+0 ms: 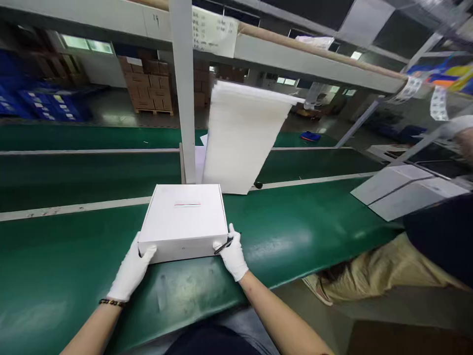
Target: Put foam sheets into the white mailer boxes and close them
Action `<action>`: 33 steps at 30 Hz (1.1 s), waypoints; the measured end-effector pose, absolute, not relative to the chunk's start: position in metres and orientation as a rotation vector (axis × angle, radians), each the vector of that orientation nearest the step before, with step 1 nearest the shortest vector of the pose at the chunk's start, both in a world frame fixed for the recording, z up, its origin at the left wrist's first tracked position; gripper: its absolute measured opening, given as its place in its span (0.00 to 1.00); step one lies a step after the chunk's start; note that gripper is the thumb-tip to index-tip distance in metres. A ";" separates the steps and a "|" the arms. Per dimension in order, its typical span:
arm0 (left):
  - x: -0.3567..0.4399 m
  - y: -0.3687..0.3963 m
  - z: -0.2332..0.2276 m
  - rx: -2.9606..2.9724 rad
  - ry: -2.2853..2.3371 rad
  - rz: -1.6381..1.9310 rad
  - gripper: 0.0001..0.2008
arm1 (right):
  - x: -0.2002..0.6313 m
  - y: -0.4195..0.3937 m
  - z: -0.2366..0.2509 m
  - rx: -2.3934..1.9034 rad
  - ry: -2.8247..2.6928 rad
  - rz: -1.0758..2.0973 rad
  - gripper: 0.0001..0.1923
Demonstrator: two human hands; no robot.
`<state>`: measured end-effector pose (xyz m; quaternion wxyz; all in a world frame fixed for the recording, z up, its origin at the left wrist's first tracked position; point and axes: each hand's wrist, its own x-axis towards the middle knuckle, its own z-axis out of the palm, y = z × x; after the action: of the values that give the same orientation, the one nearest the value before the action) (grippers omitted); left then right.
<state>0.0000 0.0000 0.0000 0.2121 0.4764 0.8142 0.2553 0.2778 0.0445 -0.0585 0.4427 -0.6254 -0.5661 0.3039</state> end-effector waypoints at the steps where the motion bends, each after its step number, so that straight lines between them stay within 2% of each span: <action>1: 0.003 0.001 0.007 1.570 2.325 0.723 0.39 | 0.279 0.046 -0.051 -1.518 -1.502 0.602 0.24; 4: 0.017 0.011 0.024 2.232 2.300 0.651 0.33 | 0.280 0.055 -0.029 -1.399 -1.791 0.264 0.31; 6: 0.033 0.024 0.032 2.585 2.058 0.472 0.25 | 0.276 0.065 -0.014 -1.296 -2.042 0.146 0.34; 11: 0.067 0.044 0.039 2.668 1.935 0.402 0.25 | 0.278 0.083 -0.005 -1.262 -2.158 0.113 0.32; 14: 0.058 0.027 0.028 2.538 2.093 0.524 0.30 | 0.300 0.076 -0.024 -1.319 -1.899 0.258 0.28; 18: 0.011 -0.008 -0.014 2.043 2.333 0.882 0.48 | 0.333 0.063 -0.048 -1.481 -1.706 0.699 0.14; 20: -0.010 -0.014 -0.037 1.996 2.179 0.755 0.43 | 0.342 0.065 -0.051 -1.491 -1.855 0.804 0.11; 23: -0.023 -0.005 -0.054 2.110 1.967 0.539 0.32 | 0.345 0.079 -0.050 -1.508 -2.108 0.696 0.11; 27: -0.020 0.016 -0.043 2.084 1.956 0.524 0.25 | 0.344 0.097 -0.052 -1.495 -2.190 0.610 0.23; 30: -0.021 0.022 -0.027 1.877 1.928 0.588 0.29 | 0.347 0.103 -0.055 -1.395 -1.928 0.902 0.28; 33: -0.021 0.030 -0.010 1.441 1.644 0.846 0.34 | 0.340 0.116 -0.050 -1.185 -1.527 1.200 0.26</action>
<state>-0.0211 0.0302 -0.0101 0.3882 0.5666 0.6462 0.3326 0.3398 0.1163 -0.0503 0.4198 -0.4728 -0.6092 0.4787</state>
